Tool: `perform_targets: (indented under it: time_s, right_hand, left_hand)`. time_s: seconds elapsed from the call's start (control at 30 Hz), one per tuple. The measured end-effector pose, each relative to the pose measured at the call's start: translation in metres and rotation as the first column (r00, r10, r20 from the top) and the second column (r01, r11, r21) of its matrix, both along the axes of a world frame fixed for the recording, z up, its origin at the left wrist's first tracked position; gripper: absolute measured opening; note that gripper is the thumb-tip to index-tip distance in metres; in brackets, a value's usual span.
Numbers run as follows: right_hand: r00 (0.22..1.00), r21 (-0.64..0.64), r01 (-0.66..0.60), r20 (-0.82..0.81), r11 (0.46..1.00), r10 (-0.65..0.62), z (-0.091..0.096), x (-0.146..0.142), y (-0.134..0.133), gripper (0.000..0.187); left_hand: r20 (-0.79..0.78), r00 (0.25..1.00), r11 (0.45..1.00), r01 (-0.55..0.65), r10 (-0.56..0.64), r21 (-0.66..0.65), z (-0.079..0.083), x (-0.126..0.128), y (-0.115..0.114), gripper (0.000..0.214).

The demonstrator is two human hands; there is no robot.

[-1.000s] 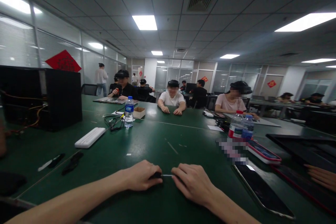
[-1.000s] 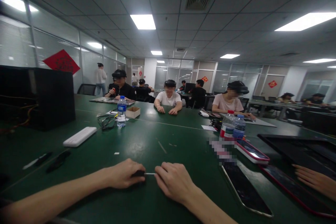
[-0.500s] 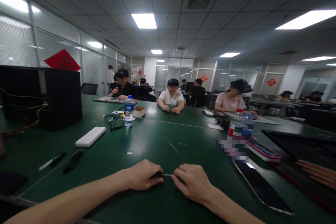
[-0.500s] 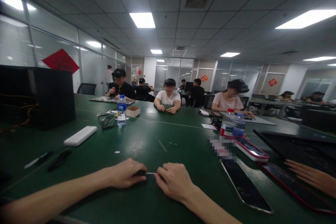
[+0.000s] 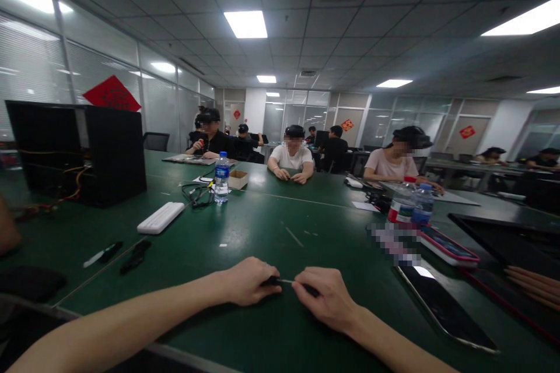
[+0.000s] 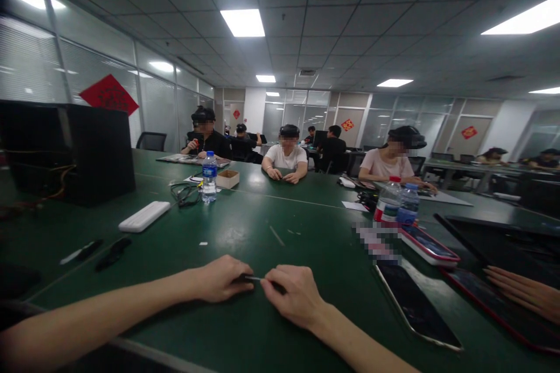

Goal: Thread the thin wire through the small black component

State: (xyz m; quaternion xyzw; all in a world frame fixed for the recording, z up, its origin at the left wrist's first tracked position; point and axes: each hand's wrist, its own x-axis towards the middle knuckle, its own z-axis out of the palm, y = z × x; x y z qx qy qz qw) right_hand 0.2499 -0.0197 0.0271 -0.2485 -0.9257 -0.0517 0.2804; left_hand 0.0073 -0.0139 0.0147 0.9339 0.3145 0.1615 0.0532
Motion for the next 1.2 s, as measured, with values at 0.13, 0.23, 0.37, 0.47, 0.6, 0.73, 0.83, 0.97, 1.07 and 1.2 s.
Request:
perform_targets:
  time_s: [0.13, 0.23, 0.37, 0.47, 0.6, 0.73, 0.83, 0.97, 1.07, 1.2]
  right_hand:
    - [0.996, 0.045, -0.094, -0.005, 0.995, 0.094, 0.002, -0.004, -0.001, 0.034]
    - [1.0, 0.035, -0.029, 0.013, 0.999, 0.028, 0.007, 0.007, 0.01, 0.036]
    - [0.992, 0.049, 0.066, 0.105, 0.997, -0.071, 0.011, 0.018, 0.021, 0.037]
    - [0.978, 0.066, 0.091, 0.182, 0.994, -0.101, 0.009, 0.016, 0.021, 0.036]
    - [0.968, 0.072, 0.103, 0.223, 0.992, -0.116, 0.006, 0.013, 0.018, 0.037]
    - [0.964, 0.073, 0.117, 0.233, 0.99, -0.131, 0.008, 0.014, 0.017, 0.037]
    - [0.957, 0.102, 0.128, 0.249, 0.986, -0.15, 0.009, 0.013, 0.015, 0.037]
    - [0.949, 0.149, 0.146, 0.259, 0.978, -0.181, 0.008, 0.008, 0.01, 0.038]
    - [0.952, 0.168, 0.168, 0.228, 0.971, -0.205, 0.005, 0.007, 0.008, 0.037]
    - [0.973, 0.166, 0.149, 0.149, 0.975, -0.174, 0.002, 0.009, 0.008, 0.034]
  left_hand:
    - [0.072, 0.997, 0.999, -0.031, 0.033, -0.028, -0.005, -0.001, 0.006, 0.027]
    - [0.13, 0.989, 0.997, -0.061, 0.068, -0.054, -0.006, -0.003, 0.008, 0.029]
    - [0.153, 0.985, 0.994, -0.065, 0.078, -0.089, -0.003, -0.004, 0.007, 0.028]
    - [0.155, 0.985, 0.994, -0.059, 0.072, -0.089, -0.003, -0.004, 0.006, 0.028]
    - [0.133, 0.988, 0.995, -0.068, 0.078, -0.079, -0.005, -0.004, 0.006, 0.03]
    - [0.117, 0.99, 0.994, -0.07, 0.079, -0.08, -0.005, -0.004, 0.006, 0.03]
    - [0.099, 0.992, 0.995, -0.078, 0.084, -0.069, -0.004, -0.003, 0.005, 0.03]
    - [0.102, 0.991, 0.994, -0.081, 0.088, -0.069, -0.004, -0.003, 0.003, 0.03]
    - [0.138, 0.987, 0.994, -0.068, 0.08, -0.09, -0.006, -0.005, 0.002, 0.03]
    - [0.182, 0.983, 0.993, 0.008, 0.014, -0.12, -0.006, -0.007, 0.0, 0.029]
